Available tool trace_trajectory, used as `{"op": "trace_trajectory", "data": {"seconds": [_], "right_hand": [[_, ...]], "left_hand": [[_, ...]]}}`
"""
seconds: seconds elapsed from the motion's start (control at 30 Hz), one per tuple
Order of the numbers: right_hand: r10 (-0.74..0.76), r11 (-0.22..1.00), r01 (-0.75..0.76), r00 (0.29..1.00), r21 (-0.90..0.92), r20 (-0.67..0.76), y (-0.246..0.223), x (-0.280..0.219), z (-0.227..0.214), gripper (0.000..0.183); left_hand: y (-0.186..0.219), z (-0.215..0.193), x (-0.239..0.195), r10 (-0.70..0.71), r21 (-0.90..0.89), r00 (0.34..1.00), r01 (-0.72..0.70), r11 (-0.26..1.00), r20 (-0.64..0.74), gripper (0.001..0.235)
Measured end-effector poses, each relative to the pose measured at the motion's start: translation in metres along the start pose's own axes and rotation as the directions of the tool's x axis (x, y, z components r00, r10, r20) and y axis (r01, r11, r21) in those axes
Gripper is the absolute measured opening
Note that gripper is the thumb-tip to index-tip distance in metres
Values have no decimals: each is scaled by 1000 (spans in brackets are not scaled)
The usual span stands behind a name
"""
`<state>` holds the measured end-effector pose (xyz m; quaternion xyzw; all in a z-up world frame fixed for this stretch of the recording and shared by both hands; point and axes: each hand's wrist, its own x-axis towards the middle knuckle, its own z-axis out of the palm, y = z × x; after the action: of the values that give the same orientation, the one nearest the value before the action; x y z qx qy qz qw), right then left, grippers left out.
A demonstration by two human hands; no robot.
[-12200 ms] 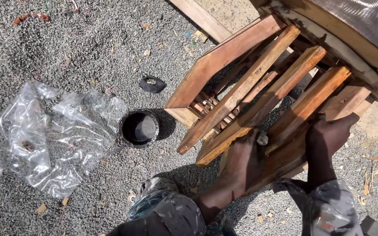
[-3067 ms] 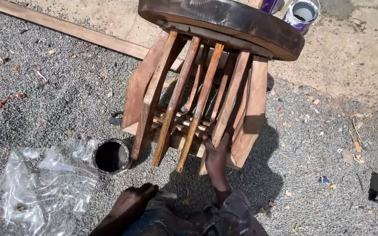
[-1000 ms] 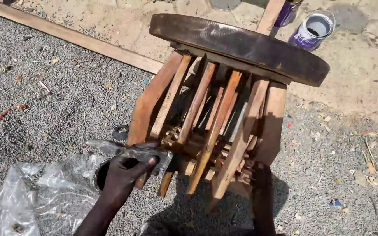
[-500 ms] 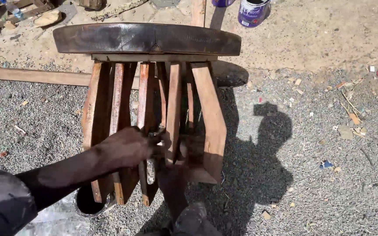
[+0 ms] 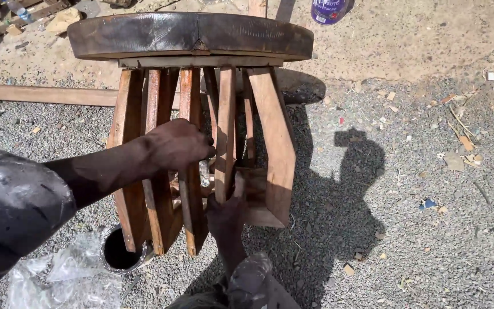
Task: Applying stain to the legs of a wooden stool using a paintbrush in a workshop environment.
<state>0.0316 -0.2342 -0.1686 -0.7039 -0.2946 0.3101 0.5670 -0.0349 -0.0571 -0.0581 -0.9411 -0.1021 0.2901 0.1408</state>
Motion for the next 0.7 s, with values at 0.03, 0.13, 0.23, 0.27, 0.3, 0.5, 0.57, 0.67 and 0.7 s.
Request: {"op": "trace_trajectory", "data": {"seconds": [0.03,0.13,0.23,0.27,0.3,0.5,0.57,0.67,0.7], "right_hand": [[61,997,-63,998,53,35,-17,1,-8,71],[101,987,-101,995,124,6,-20,12,-15,71],[164,981,-157,985,115,-48,-6,14,11,68],[165,981,-159,985,113,-46,-4,17,5,68],[113,986,-105,992,127,-62,-3,14,-1,66],[-419,895,399,905,-200,-67,115,10,44,27],[-611,750,566,791,-342,-29,162,20,63,18],[-858,350,755,496,-554,134,174,24,71,38],[-575,804,548,815,-232,-67,140,22,58,29]], "left_hand": [[18,18,-6,70,-156,996,-60,986,58,24],[85,35,-47,-59,-523,992,107,846,108,24],[62,-54,-52,-42,-59,994,48,997,96,17],[43,-57,-40,-43,-62,994,49,997,98,17],[26,-60,-33,-147,5,989,147,989,-8,17],[53,32,3,-191,257,956,246,935,-221,8],[88,35,-2,-153,295,971,203,934,-184,15],[105,-7,-25,-186,-102,979,178,979,-84,18],[102,-23,-29,-226,-196,970,206,959,-85,17]]}}
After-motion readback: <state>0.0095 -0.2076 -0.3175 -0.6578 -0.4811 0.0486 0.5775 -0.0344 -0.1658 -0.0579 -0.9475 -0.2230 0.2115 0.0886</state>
